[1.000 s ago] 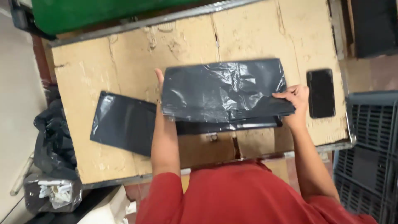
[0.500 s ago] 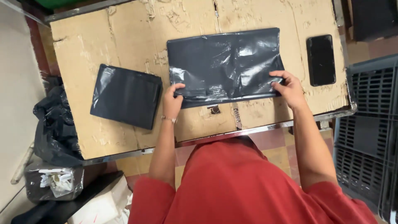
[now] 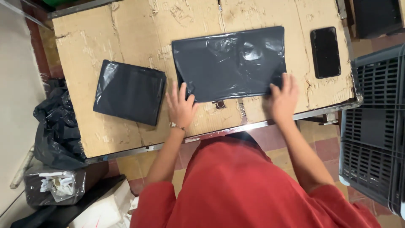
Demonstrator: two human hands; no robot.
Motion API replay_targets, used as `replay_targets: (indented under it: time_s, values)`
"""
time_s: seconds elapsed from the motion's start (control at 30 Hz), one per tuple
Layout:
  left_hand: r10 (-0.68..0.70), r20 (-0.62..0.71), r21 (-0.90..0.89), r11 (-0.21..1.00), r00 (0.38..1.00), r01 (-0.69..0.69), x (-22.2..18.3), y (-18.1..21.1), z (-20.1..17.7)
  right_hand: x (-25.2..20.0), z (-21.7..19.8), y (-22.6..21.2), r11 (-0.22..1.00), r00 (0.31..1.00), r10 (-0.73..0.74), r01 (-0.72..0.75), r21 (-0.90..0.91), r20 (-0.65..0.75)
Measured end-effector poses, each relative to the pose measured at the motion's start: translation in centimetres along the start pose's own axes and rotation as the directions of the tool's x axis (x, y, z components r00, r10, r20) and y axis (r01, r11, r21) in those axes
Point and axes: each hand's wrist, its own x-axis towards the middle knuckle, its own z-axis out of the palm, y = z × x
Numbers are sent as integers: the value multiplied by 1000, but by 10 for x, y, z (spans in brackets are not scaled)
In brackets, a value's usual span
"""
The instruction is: Folding plastic bags and stacking them on a work surface
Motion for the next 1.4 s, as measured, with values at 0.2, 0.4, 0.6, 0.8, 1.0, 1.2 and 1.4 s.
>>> replay_targets:
  time_s: [0.2,0.4,0.6,0.8,1.0,1.2,1.4]
  values:
    - [381,-66,-19,923,922,-383,9,41,20,17,1,-101,941,931,-330,310,137,159]
    - [658,265,-653,660,704,-371,66,104,20,-18,6,-67,779,856,-489,342,526,167]
    - [510,712,-701,471,483,536,187,69,104,-43,-8,-15,339,895,4,-421,841,446]
    - [71,789,-515,618,611,594,204,70,83,-12,3,17,-598,304,345,-658,458,888]
    - [-182,503,-217,920,845,327,192,125,131,9,-7,19,-629,263,277,-678,381,924]
    - [-46,-61,-336,941,997,23,134,138,57,9,-1,14,-139,511,417,-781,608,752]
    - [-59,-398,-121,993,915,11,52,-39,-50,65,47,-116,-27,714,178,-684,729,677]
